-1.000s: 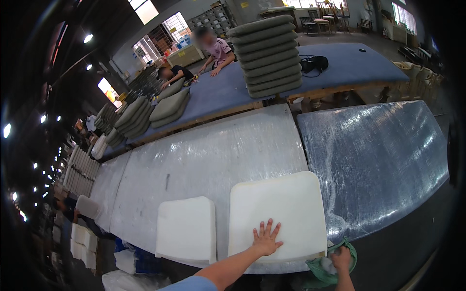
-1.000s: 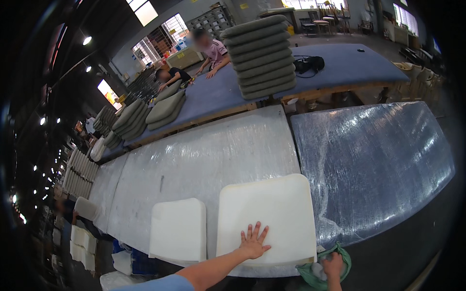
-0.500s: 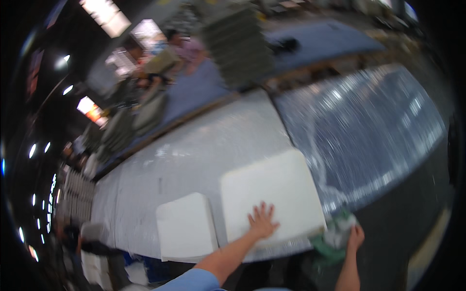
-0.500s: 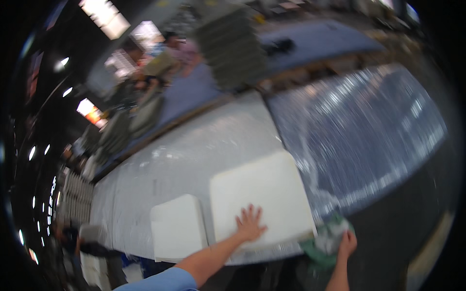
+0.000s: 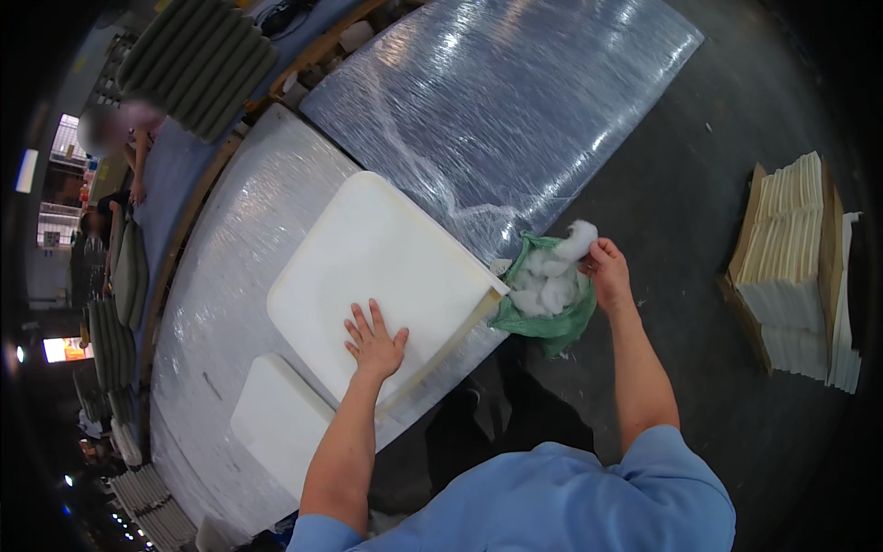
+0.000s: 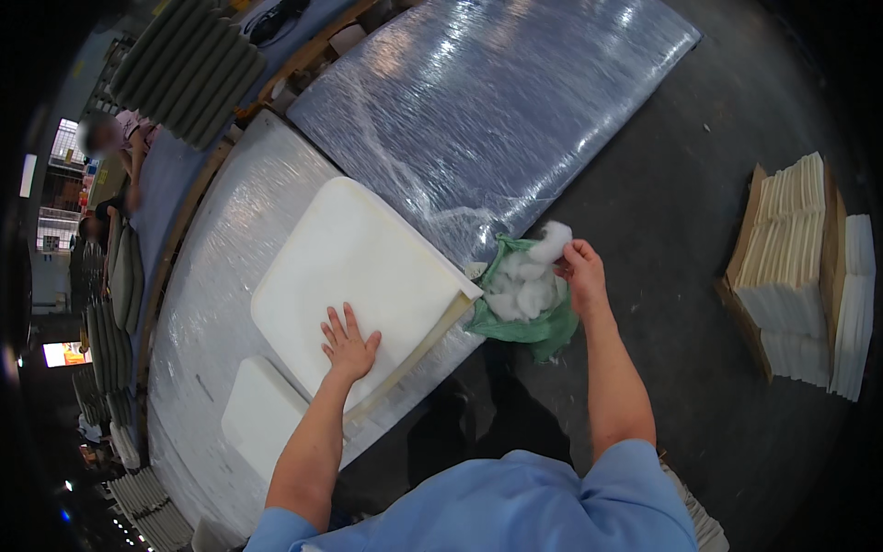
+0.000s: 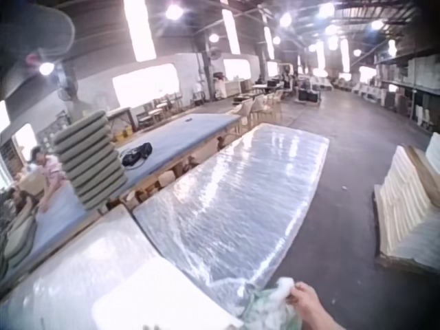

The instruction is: The person wraps rectangular foam blocks in plastic film on a workbench. They smooth the film over each block, fold the edges, and place the wrapped items into a green bag. The person repeats this process for multiple foam blocks.

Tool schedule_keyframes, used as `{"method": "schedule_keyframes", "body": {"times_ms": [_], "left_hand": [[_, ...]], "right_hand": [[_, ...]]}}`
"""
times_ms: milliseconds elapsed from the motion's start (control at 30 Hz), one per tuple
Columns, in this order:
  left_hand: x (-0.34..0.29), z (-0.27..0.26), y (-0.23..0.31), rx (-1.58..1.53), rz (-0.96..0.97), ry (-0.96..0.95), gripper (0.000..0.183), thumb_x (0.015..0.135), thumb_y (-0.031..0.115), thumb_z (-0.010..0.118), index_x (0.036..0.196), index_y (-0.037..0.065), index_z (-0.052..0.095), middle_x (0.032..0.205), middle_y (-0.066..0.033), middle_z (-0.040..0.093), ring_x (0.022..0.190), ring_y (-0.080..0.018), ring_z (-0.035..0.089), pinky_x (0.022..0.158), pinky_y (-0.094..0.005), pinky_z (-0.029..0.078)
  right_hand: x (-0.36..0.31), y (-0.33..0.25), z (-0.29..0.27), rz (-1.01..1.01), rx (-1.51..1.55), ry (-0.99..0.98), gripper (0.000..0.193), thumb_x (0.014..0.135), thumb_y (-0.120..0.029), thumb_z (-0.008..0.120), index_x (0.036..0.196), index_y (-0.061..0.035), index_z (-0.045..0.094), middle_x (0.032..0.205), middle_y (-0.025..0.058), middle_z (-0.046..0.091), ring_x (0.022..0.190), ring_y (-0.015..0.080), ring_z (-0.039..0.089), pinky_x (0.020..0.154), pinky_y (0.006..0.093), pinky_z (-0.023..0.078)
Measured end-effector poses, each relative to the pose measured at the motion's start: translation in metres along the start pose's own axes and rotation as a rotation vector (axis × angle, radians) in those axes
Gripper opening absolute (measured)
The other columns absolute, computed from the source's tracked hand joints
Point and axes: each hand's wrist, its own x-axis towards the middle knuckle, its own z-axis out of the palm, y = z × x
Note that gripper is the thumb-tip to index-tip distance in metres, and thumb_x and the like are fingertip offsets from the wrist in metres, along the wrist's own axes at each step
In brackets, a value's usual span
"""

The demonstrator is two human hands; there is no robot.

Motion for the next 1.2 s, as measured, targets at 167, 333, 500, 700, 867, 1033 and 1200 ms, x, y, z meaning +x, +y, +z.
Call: {"method": "schedule_keyframes", "body": {"times_ms": [167,333,500,700,867,1033,1200], "left_hand": [[-0.001,-0.013,0.003,-0.005,-0.005,-0.045,0.099,0.096,0.056,0.055,0.163,0.021,-0.010,0.167,-0.0192,-0.020,0.151,-0.0536,-0.011,0.117,-0.0704,0.008],[-0.010,-0.034,0.016,-0.022,0.123,-0.027,0.089,0.095,0.051,0.060,0.162,0.014,0.013,0.166,-0.0233,0.008,0.151,-0.0476,0.013,0.116,-0.0662,0.020],[-0.023,-0.034,0.099,-0.761,0.650,0.101,0.067,0.091,0.026,0.076,0.148,0.005,0.047,0.142,-0.0225,0.057,0.133,-0.0363,0.054,0.107,-0.0402,0.046],[-0.042,-0.063,0.196,-1.370,0.588,-0.629,0.056,0.094,0.016,0.072,0.143,0.001,0.050,0.129,-0.0143,0.063,0.121,-0.0236,0.061,0.104,-0.0367,0.048],[-0.048,-0.085,0.167,-1.575,0.454,-0.587,0.040,0.095,0.011,0.070,0.131,0.002,0.056,0.116,-0.0095,0.067,0.105,-0.0176,0.066,0.094,-0.0356,0.054],[-0.068,-0.100,0.147,-1.501,0.581,-0.375,0.027,0.096,0.009,0.069,0.120,0.002,0.058,0.106,-0.0080,0.070,0.095,-0.0148,0.067,0.085,-0.0318,0.055],[-0.087,-0.108,0.114,-1.644,0.461,-0.090,0.022,0.098,0.014,0.066,0.117,0.003,0.059,0.105,-0.0065,0.070,0.090,-0.0143,0.066,0.079,-0.0311,0.055]], "right_hand": [[-0.003,-0.013,0.008,-0.018,-0.095,0.041,0.009,0.099,-0.015,0.062,0.107,-0.0111,0.065,0.094,-0.0040,0.067,0.086,0.0074,0.062,0.081,0.0279,0.050],[-0.011,-0.027,0.007,-0.104,0.095,-0.134,0.010,0.098,-0.015,0.065,0.107,-0.0109,0.065,0.096,-0.0040,0.067,0.088,0.0067,0.061,0.083,0.0268,0.049],[-0.034,-0.057,0.041,-0.086,0.065,-0.333,0.011,0.097,-0.013,0.066,0.108,-0.0098,0.063,0.096,-0.0038,0.067,0.087,0.0063,0.061,0.079,0.0245,0.048],[-0.059,-0.063,0.089,-0.075,-0.050,-0.537,0.016,0.094,-0.005,0.069,0.110,-0.0051,0.064,0.095,-0.0012,0.068,0.082,0.0064,0.063,0.072,0.0217,0.050],[-0.076,-0.084,0.106,0.073,0.041,-0.457,0.017,0.095,-0.012,0.071,0.109,-0.0033,0.067,0.093,-0.0012,0.068,0.083,0.0067,0.061,0.076,0.0238,0.050],[-0.093,-0.068,0.138,0.102,-0.174,-0.700,0.018,0.095,-0.019,0.072,0.105,-0.0050,0.069,0.088,-0.0027,0.067,0.080,0.0075,0.060,0.074,0.0246,0.046],[-0.108,-0.055,0.182,0.127,0.020,-0.645,0.012,0.089,-0.007,0.075,0.099,-0.0053,0.070,0.084,-0.0031,0.066,0.072,0.0067,0.059,0.064,0.0243,0.045]]}}
